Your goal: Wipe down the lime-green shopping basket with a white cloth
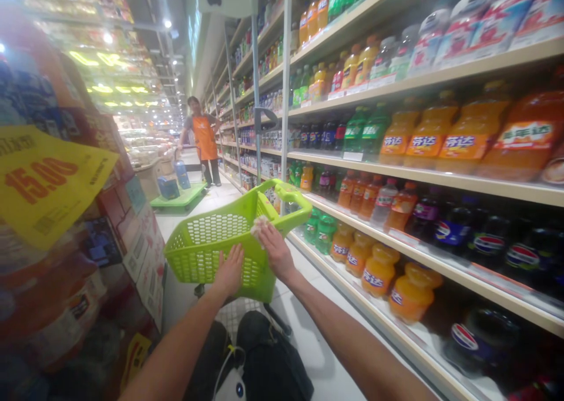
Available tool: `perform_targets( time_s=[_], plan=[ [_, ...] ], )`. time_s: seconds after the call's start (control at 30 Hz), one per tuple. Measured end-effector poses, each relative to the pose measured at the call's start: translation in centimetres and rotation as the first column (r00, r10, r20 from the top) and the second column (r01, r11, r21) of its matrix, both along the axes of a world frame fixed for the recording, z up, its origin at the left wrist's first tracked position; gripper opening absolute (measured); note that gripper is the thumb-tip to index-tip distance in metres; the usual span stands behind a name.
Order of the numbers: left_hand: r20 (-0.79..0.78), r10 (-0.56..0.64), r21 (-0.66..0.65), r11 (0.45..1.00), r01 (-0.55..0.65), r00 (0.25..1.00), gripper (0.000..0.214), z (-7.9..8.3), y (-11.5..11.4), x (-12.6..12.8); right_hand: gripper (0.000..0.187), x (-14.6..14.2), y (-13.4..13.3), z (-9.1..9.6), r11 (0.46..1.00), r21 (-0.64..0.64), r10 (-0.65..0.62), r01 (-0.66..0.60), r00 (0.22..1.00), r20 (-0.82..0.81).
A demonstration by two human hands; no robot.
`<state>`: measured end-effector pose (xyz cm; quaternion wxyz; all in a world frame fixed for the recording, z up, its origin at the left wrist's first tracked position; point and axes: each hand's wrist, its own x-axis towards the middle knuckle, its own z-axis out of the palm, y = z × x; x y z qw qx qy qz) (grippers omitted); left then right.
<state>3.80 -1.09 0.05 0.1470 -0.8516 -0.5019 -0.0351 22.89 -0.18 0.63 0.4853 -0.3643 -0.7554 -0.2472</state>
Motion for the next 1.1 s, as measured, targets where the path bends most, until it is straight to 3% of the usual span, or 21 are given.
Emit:
perform_targets(
  time_s=[0.07,0.13,0.33,0.43,0.53,0.7,0.8,0.9,1.1],
  plan=[
    [-0.001,0.029,0.027,0.999,-0.029,1.000,0.070,0.1,0.4,-0.7,0.050,-0.9,1.0,0.4,1.000,-0.006,-0.016,0.016,1.000,0.016],
    [-0.004,0.045,0.035,0.998,-0.045,0.999,0.070,-0.1,0.6,-1.2,0.050,-1.8,1.8,-0.7,0.998,-0.055,-0.024,0.028,0.997,0.071],
    [0.008,0.042,-0.005,0.999,-0.042,0.999,0.069,-1.7,0.2,-2.0,0.047,-3.3,2.0,-7.9,0.976,-0.214,0.005,0.047,0.971,0.237],
    [0.021,0.044,-0.012,0.999,-0.044,0.999,0.070,-2.4,-0.2,-2.7,0.043,-3.4,1.3,-9.9,0.966,-0.256,0.058,0.022,0.951,0.303],
    [0.024,0.059,-0.018,0.998,-0.058,0.998,0.070,-2.5,-0.2,-3.7,0.041,-3.9,0.7,-8.7,0.972,-0.233,0.104,-0.035,0.950,0.293],
    [0.026,0.114,0.008,0.993,-0.114,0.993,0.070,-1.6,0.2,-5.7,0.045,-6.1,1.1,-2.3,0.990,-0.091,0.119,-0.107,0.985,0.127],
    [0.044,0.143,0.047,0.988,-0.145,0.989,0.070,-1.3,0.3,-6.9,0.047,-7.7,2.2,-0.5,0.992,-0.076,0.104,-0.096,0.987,0.120],
    [0.053,0.155,0.054,0.986,-0.157,0.987,0.068,-1.4,0.3,-7.8,0.047,-9.2,3.4,-2.1,0.987,-0.138,0.106,-0.079,0.973,0.203],
    [0.042,0.203,-0.031,0.979,-0.202,0.978,0.075,-3.7,0.4,-9.2,0.042,-11.0,3.8,-8.8,0.951,-0.308,0.140,-0.034,0.933,0.331]
  ],
)
